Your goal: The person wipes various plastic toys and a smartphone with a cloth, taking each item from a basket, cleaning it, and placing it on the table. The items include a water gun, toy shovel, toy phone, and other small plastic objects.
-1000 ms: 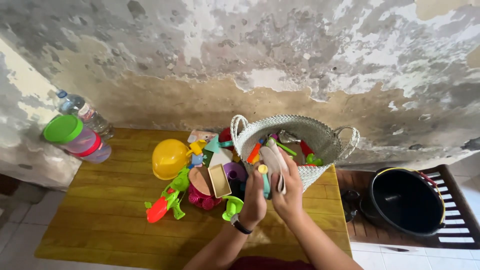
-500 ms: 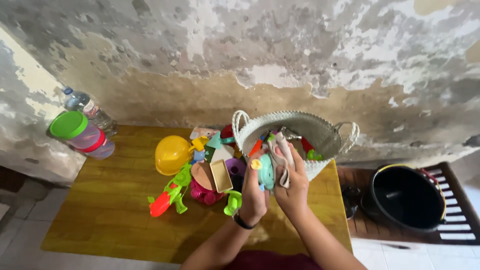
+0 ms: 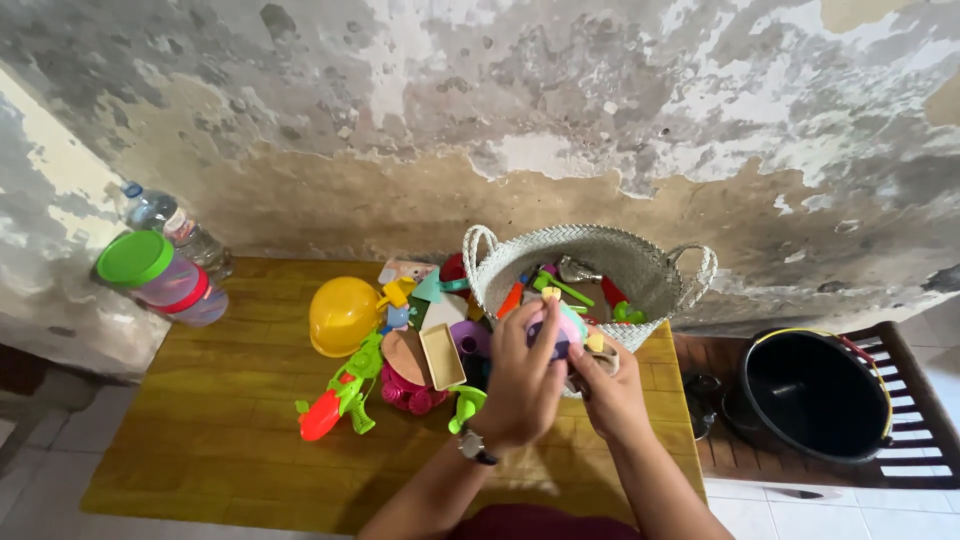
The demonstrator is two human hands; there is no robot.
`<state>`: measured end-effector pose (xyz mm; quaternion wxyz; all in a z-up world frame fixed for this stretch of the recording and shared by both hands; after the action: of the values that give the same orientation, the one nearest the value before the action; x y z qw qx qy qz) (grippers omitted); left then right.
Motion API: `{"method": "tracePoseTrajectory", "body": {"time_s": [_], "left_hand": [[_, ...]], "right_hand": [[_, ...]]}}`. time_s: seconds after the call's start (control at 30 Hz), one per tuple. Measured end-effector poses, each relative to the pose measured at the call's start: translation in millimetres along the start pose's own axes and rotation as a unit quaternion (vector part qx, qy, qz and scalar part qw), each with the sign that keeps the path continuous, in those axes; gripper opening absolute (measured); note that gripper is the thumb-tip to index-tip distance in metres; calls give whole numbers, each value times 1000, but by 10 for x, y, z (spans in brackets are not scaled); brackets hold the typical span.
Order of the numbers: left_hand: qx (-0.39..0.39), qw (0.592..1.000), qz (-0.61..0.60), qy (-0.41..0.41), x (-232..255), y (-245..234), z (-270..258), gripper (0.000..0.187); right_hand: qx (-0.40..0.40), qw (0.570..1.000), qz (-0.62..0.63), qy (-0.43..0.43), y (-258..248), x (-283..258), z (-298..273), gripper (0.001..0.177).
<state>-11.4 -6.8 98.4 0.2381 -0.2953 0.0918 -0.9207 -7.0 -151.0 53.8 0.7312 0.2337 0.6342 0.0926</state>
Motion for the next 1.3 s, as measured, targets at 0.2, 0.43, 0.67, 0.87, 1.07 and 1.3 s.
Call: {"method": "tracePoseTrajectory", "body": {"time_s": [0.2,0.43,0.67,0.87,1.07,1.3], "left_hand": [[101,966,-158,-177,-243,-51,-28,92],[36,777,-538,-325,-393,76,-163,57],[76,790,-541,-278,-504,355,-380,98],[129,813,-377,-425,-610,535,-571,75],[127,642,-499,-567,-565,330,-241,93],[99,392,-608,-684,-410,53,-68,114]], "right_hand": [[-25,987,78,142,-67,139,-18,52],[111,975,-171,88,-119,147,52,26],[217,880,-356,-228,-641,253,186,58],[-52,821,-375,-427,505,-124,-98,56],[-119,823,-311,-460,465,59,-378,53],[-181,783,-234,-547,72,366,-317,51]]}}
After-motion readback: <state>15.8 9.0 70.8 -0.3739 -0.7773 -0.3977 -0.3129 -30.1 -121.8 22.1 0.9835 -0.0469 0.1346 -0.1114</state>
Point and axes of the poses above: each hand's wrist, its own z-axis towards the middle knuckle, its own y-axis out of the palm, x = y × z, the point moved 1 cm from there along z, towards the middle knuckle, and after that the axes turned 13 degrees about x, right-handed, at the moved point
